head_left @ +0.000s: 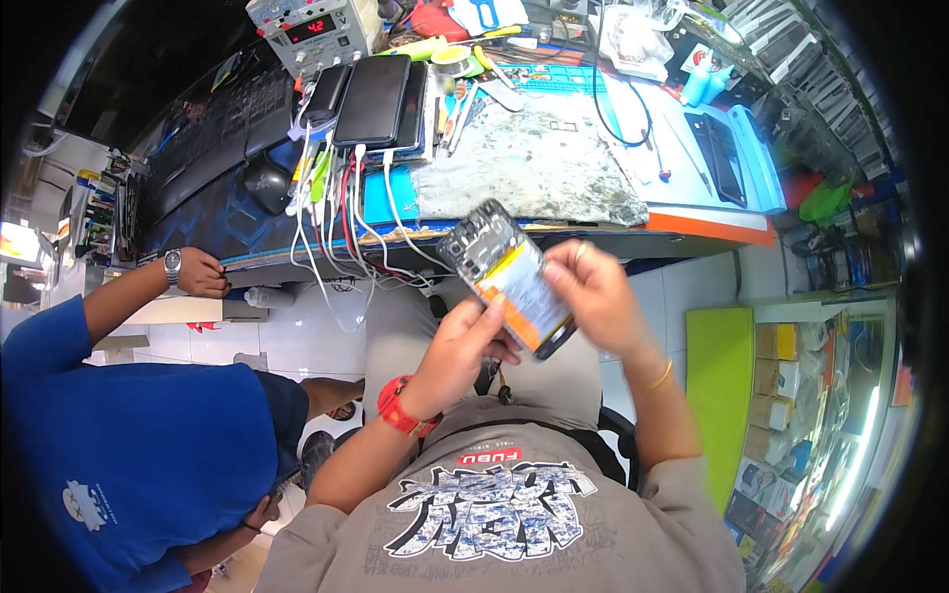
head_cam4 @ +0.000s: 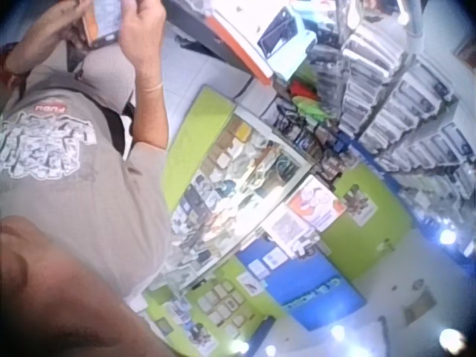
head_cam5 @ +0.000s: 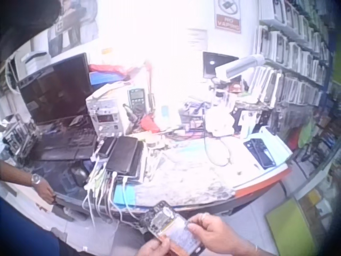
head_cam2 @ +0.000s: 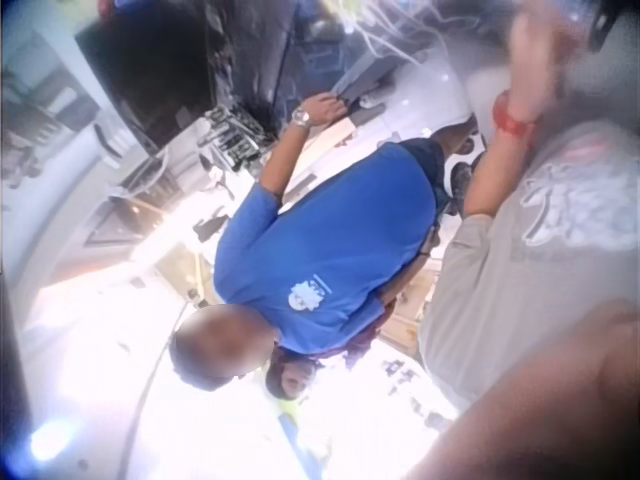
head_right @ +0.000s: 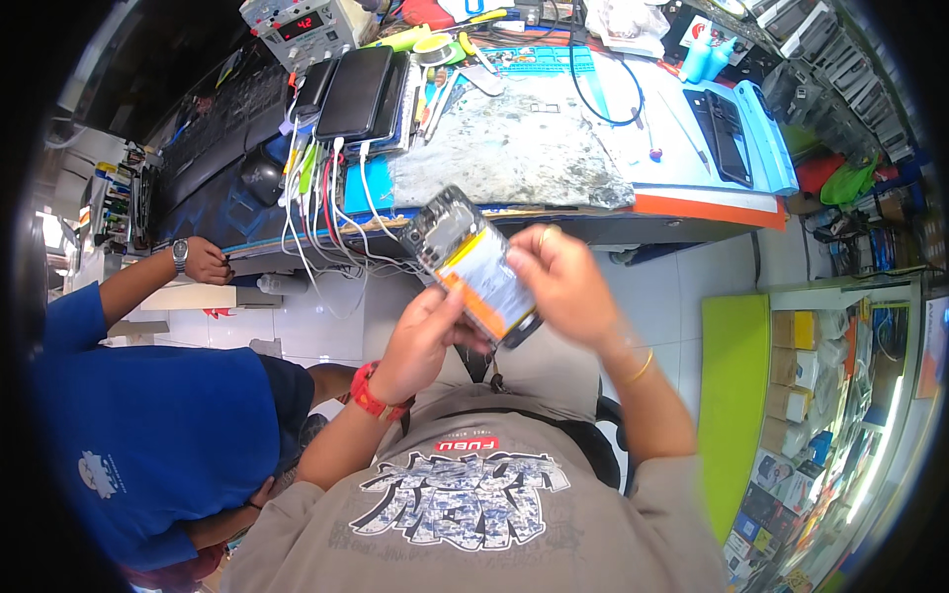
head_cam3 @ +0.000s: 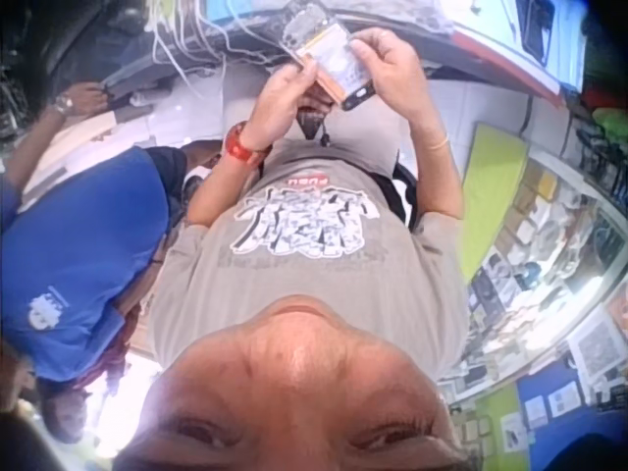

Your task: The person uses a soldering iron to solder the connector on a phone battery and then places the battery into the back of a phone.

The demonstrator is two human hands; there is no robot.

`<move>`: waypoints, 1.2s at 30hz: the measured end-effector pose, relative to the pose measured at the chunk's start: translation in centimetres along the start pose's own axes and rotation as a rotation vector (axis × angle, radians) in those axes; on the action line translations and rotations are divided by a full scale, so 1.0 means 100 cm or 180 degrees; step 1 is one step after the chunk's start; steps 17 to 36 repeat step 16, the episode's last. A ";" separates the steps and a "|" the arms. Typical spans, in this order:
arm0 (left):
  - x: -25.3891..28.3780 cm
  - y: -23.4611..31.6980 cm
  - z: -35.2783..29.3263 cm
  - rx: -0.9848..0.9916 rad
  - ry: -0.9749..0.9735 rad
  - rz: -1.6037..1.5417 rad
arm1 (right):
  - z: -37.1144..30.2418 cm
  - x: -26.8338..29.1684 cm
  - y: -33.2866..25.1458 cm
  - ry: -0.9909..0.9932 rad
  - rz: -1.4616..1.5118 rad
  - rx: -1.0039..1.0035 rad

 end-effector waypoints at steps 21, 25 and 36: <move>-0.041 0.025 0.111 -0.0272 0.1135 -0.0409 | 0.093 0.174 -0.053 0.1780 -0.2953 0.0977; -0.041 0.025 0.111 -0.0272 0.1135 -0.0409 | 0.093 0.174 -0.053 0.1780 -0.2953 0.0977; -0.041 0.025 0.111 -0.0272 0.1135 -0.0409 | 0.093 0.174 -0.053 0.1780 -0.2953 0.0977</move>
Point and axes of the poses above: each hand's wrist, its own z-axis towards the middle knuckle, its own x-axis out of the back of the hand, y = z × x, the point moved 2 cm from there along z, towards the middle knuckle, and after that the axes turned 7 degrees about z, right-handed, at the moved point
